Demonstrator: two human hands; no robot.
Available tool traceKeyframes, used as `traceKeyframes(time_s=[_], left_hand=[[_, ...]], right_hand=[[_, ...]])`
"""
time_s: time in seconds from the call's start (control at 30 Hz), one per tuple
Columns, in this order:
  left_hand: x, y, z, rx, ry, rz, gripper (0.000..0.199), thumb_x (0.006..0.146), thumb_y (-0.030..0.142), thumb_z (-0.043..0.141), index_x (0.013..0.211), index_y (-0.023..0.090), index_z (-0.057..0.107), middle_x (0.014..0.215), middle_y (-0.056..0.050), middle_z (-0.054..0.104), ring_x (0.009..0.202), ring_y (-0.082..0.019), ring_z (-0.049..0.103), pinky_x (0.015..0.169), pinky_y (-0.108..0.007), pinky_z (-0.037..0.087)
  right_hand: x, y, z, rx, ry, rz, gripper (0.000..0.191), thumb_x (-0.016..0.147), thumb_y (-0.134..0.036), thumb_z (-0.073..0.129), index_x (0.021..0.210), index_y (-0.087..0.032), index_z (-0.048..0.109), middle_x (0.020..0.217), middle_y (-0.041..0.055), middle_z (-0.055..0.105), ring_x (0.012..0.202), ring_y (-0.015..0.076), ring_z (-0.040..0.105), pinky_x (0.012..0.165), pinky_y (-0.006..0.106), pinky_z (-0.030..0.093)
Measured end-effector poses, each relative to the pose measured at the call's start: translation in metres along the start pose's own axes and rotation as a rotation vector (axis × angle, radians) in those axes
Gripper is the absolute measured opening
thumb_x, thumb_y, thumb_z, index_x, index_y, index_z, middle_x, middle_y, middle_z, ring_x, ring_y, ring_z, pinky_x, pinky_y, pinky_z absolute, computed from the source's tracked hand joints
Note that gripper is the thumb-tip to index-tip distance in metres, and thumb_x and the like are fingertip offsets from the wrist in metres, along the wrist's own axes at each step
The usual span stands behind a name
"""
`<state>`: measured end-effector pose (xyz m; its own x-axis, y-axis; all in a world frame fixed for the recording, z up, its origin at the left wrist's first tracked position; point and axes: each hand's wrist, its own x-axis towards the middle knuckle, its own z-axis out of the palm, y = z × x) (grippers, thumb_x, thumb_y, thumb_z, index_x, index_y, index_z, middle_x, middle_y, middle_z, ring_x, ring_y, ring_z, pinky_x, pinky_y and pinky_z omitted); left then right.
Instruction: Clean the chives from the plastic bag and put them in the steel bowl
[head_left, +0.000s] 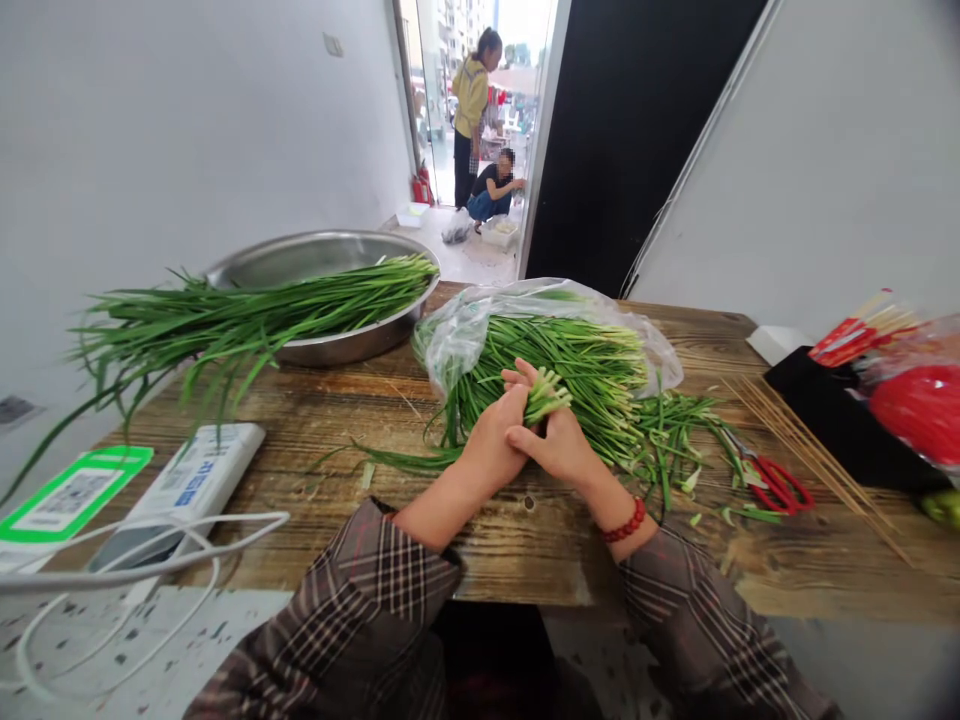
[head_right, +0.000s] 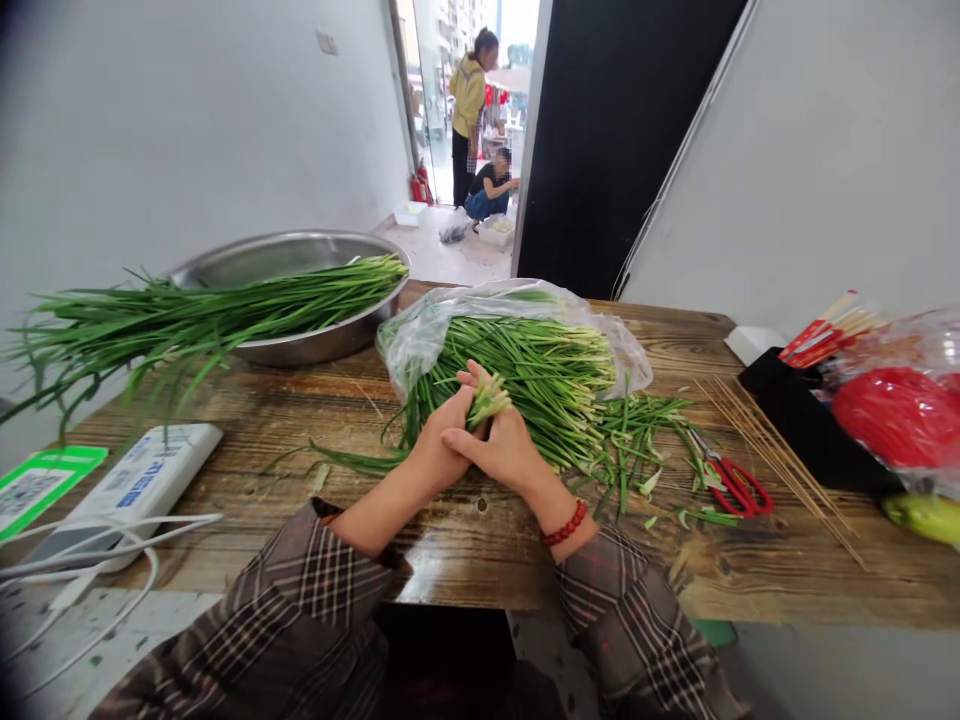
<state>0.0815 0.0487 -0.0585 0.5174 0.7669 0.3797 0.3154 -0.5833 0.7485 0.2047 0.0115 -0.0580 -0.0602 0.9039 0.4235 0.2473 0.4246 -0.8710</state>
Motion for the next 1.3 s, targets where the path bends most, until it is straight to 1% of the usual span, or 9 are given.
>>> traceKeyframes(time_s=[0.23, 0.37, 0.5, 0.7, 0.83, 0.93, 1.03, 1.2, 1.3], left_hand=[[-0.004, 0.003, 0.011, 0.225, -0.142, 0.160, 0.035, 0.082, 0.009, 0.041, 0.115, 0.013, 0.051, 0.118, -0.018, 0.058, 0.120, -0.029, 0.053, 0.106, -0.043, 0.042], [-0.006, 0.005, 0.011, 0.339, -0.199, 0.084, 0.043, 0.079, 0.009, 0.046, 0.122, 0.009, 0.046, 0.121, -0.021, 0.059, 0.115, -0.032, 0.058, 0.098, -0.047, 0.047], [-0.006, 0.006, 0.004, 0.433, -0.257, 0.006, 0.046, 0.079, 0.014, 0.053, 0.124, 0.012, 0.044, 0.121, -0.017, 0.063, 0.114, -0.032, 0.060, 0.094, -0.047, 0.048], [-0.003, 0.005, -0.003, 0.505, -0.251, 0.084, 0.045, 0.081, 0.014, 0.053, 0.125, 0.016, 0.046, 0.122, -0.013, 0.064, 0.114, -0.028, 0.060, 0.089, -0.042, 0.047], [0.000, 0.000, -0.009, 0.566, -0.216, 0.110, 0.027, 0.081, 0.016, 0.054, 0.107, 0.017, 0.055, 0.105, -0.010, 0.068, 0.102, -0.027, 0.063, 0.083, -0.040, 0.045], [0.004, -0.009, -0.016, 0.593, -0.172, 0.076, 0.019, 0.079, 0.010, 0.050, 0.095, 0.018, 0.058, 0.097, -0.010, 0.069, 0.097, -0.028, 0.064, 0.080, -0.038, 0.043], [0.009, -0.021, -0.020, 0.553, -0.095, -0.033, 0.023, 0.078, 0.006, 0.047, 0.092, 0.020, 0.060, 0.094, -0.010, 0.070, 0.094, -0.027, 0.065, 0.079, -0.036, 0.043], [0.020, -0.039, -0.019, 0.225, 0.092, -0.120, 0.024, 0.082, 0.011, 0.047, 0.099, 0.019, 0.062, 0.100, -0.011, 0.071, 0.093, -0.025, 0.066, 0.080, -0.034, 0.046], [0.026, -0.045, -0.019, -0.059, 0.229, -0.153, 0.026, 0.084, 0.013, 0.042, 0.103, 0.017, 0.060, 0.087, -0.007, 0.069, 0.076, -0.019, 0.066, 0.073, -0.030, 0.048]], right_hand=[[-0.009, 0.001, 0.018, 0.153, 0.273, 0.092, 0.040, 0.094, -0.046, 0.046, 0.126, -0.025, 0.057, 0.124, 0.0079, 0.065, 0.114, 0.0206, 0.061, 0.105, 0.042, 0.045], [-0.008, -0.007, 0.017, 0.159, 0.347, 0.066, 0.031, 0.095, -0.042, 0.045, 0.104, -0.024, 0.069, 0.118, 0.0054, 0.068, 0.113, 0.0193, 0.062, 0.106, 0.039, 0.043], [-0.006, -0.008, 0.013, 0.210, 0.401, 0.066, 0.031, 0.096, -0.042, 0.045, 0.088, -0.024, 0.069, 0.108, 0.0040, 0.073, 0.108, 0.0188, 0.064, 0.104, 0.039, 0.044], [-0.006, -0.008, 0.007, 0.301, 0.458, 0.078, 0.033, 0.094, -0.046, 0.047, 0.078, -0.022, 0.064, 0.084, 0.0022, 0.073, 0.089, 0.0185, 0.069, 0.093, 0.040, 0.050], [-0.006, -0.027, 0.000, 0.407, 0.573, 0.060, 0.033, 0.093, -0.046, 0.049, 0.072, -0.022, 0.056, 0.068, -0.0015, 0.066, 0.077, 0.0170, 0.069, 0.086, 0.039, 0.053], [-0.003, -0.052, -0.027, 0.389, 0.654, -0.009, 0.036, 0.092, -0.050, 0.048, 0.069, -0.023, 0.049, 0.063, -0.0041, 0.057, 0.071, 0.0146, 0.066, 0.085, 0.038, 0.054], [-0.001, -0.079, -0.075, 0.389, 0.746, -0.150, 0.041, 0.091, -0.057, 0.046, 0.066, -0.024, 0.045, 0.058, -0.0064, 0.045, 0.061, 0.0120, 0.059, 0.083, 0.038, 0.055], [-0.010, -0.096, -0.162, 0.276, 0.830, -0.245, 0.043, 0.088, -0.057, 0.048, 0.060, -0.025, 0.039, 0.057, -0.0059, 0.037, 0.057, 0.0117, 0.053, 0.079, 0.036, 0.054], [-0.019, -0.092, -0.199, 0.193, 0.847, -0.235, 0.048, 0.087, -0.059, 0.049, 0.056, -0.026, 0.032, 0.054, -0.0068, 0.033, 0.052, 0.0107, 0.049, 0.075, 0.035, 0.054]])
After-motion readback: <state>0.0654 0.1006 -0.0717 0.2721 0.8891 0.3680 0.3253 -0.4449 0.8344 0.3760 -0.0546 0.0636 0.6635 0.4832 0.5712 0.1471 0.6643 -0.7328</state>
